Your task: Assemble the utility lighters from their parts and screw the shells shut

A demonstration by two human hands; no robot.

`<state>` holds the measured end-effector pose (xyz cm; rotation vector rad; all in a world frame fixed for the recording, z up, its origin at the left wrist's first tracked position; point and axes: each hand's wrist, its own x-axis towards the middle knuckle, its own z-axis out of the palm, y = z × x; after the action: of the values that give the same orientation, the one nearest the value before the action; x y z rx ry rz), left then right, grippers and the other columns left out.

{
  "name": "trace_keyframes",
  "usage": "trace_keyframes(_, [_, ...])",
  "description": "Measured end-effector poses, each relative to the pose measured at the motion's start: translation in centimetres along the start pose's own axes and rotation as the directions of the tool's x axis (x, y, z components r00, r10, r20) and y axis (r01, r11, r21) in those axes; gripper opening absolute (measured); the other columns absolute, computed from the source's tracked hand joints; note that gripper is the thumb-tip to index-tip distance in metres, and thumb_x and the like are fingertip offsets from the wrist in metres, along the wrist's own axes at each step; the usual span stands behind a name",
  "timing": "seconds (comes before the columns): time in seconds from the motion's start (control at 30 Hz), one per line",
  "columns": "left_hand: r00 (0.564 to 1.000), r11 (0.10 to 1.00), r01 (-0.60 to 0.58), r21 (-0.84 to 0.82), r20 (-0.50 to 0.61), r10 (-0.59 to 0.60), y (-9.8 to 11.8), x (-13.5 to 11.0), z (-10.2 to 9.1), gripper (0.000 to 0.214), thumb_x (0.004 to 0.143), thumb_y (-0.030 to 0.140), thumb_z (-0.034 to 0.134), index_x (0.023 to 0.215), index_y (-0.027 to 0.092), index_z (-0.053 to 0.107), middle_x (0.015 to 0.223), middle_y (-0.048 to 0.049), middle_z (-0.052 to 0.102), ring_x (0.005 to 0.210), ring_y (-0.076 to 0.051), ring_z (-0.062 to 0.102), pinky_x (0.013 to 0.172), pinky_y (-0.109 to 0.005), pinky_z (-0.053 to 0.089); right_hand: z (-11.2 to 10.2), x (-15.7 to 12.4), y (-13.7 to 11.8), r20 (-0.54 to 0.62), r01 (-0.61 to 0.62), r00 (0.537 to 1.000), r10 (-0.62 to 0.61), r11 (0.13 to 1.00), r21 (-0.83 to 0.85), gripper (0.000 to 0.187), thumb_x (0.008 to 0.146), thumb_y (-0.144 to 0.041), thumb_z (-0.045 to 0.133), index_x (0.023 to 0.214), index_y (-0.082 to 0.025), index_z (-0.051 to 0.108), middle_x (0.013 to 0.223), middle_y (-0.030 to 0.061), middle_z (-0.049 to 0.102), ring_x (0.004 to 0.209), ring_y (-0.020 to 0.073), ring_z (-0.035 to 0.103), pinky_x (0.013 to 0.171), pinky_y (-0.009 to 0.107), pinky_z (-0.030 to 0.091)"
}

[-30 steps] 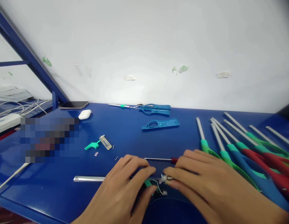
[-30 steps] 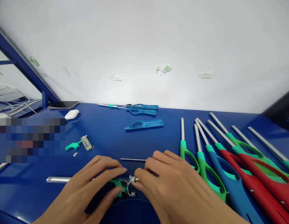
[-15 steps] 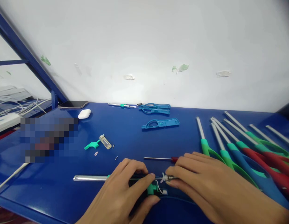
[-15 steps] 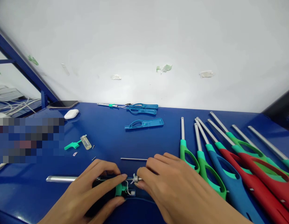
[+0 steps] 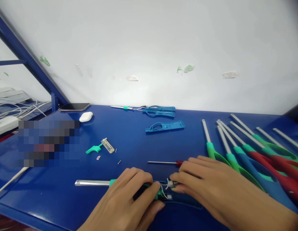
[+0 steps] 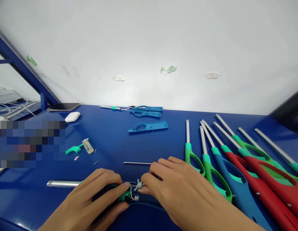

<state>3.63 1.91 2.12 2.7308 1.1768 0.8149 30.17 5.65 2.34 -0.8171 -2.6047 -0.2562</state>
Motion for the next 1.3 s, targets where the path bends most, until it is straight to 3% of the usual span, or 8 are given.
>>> trace_keyframes(0.23, [1.000,1.000,0.005,0.007,0.005,-0.005,0.0,-0.5,-0.1,0.029,0.116,0.027,0.050,0.120,0.016,0.077,0.109,-0.0094,0.078,0.095,-0.025,0.074,0.090,-0.045,0.065,0.1,-0.1,0.2,0.005,0.019,1.000,-0.019,1.000,0.015,0.015,0.105,-0.022,0.062,0.113,-0.027,0.073,0.096,0.0035,0.080,0.091,0.0224,0.076,0.087,0.034,0.058])
trace_keyframes(0.43, [1.000,1.000,0.002,0.018,0.017,-0.002,0.0,-0.5,0.0,0.029,0.116,0.025,0.050,0.123,0.016,0.076,0.109,-0.0093,0.078,0.094,-0.025,0.073,0.089,-0.044,0.065,-0.1,0.3,0.1,-0.035,0.039,0.999,-0.036,0.995,0.088,0.042,0.100,0.003,0.042,0.107,-0.028,0.070,0.102,-0.0037,0.081,0.086,0.0193,0.078,0.080,0.037,0.055])
trace_keyframes(0.57, [0.999,1.000,0.008,0.002,0.031,-0.008,0.2,-0.3,0.0,0.029,0.115,0.025,0.049,0.119,0.016,0.076,0.107,-0.0094,0.076,0.091,-0.024,0.071,0.084,-0.043,0.066,-0.6,1.0,-0.1,-0.051,0.060,0.997,-0.057,0.996,0.063,0.049,0.096,0.009,0.037,0.100,-0.027,0.070,0.096,-0.0043,0.079,0.080,0.0171,0.077,0.072,0.034,0.054])
trace_keyframes(0.73, [0.999,0.999,0.043,-0.004,0.034,-0.043,0.2,-0.3,-0.1,0.030,0.116,0.026,0.048,0.116,0.018,0.076,0.108,-0.0080,0.074,0.092,-0.023,0.070,0.089,-0.042,0.066,-0.9,1.7,-0.2,-0.072,0.066,0.995,-0.065,0.998,0.010,0.051,0.098,0.009,0.033,0.103,-0.025,0.070,0.089,-0.0030,0.077,0.076,0.0174,0.076,0.070,0.034,0.054])
trace_keyframes(0.83, [0.998,0.999,0.038,0.013,0.047,-0.039,0.1,-0.6,-0.3,0.029,0.116,0.027,0.049,0.115,0.020,0.076,0.107,-0.0076,0.074,0.092,-0.022,0.070,0.090,-0.041,0.065,-0.8,1.7,-0.2,-0.070,0.084,0.994,-0.081,0.996,0.032,0.049,0.101,0.008,0.033,0.106,-0.024,0.071,0.089,-0.0032,0.076,0.077,0.0166,0.076,0.076,0.033,0.056])
trace_keyframes(0.97, [0.996,0.999,0.040,0.012,0.076,-0.041,0.0,-0.5,-0.2,0.026,0.115,0.025,0.051,0.119,0.019,0.075,0.109,-0.0087,0.073,0.093,-0.023,0.069,0.088,-0.040,0.065,-0.5,1.2,-0.2,-0.041,0.077,0.996,-0.074,0.995,0.062,0.044,0.109,-0.001,0.035,0.102,-0.024,0.072,0.089,-0.0017,0.076,0.080,0.0191,0.075,0.081,0.036,0.056])
trace_keyframes(1.1, [0.998,1.000,0.014,0.027,0.062,-0.016,0.0,-0.1,-0.2,0.026,0.115,0.024,0.050,0.117,0.019,0.075,0.106,-0.0088,0.073,0.090,-0.023,0.068,0.084,-0.039,0.064,-0.2,0.8,-0.2,-0.014,0.048,0.999,-0.047,0.993,0.105,0.042,0.115,-0.010,0.034,0.112,-0.025,0.073,0.089,-0.0027,0.077,0.082,0.0185,0.075,0.084,0.035,0.057])
trace_keyframes(1.3, [0.998,0.998,-0.016,0.057,0.064,0.012,0.4,0.1,-0.8,0.031,0.117,0.022,0.043,0.119,0.019,0.074,0.103,-0.0062,0.075,0.094,-0.022,0.071,0.093,-0.042,0.062,0.2,0.8,-0.4,0.026,0.024,0.999,-0.029,0.984,0.176,0.042,0.117,-0.017,0.036,0.092,-0.025,0.070,0.086,-0.0022,0.077,0.079,0.0201,0.074,0.079,0.036,0.057])
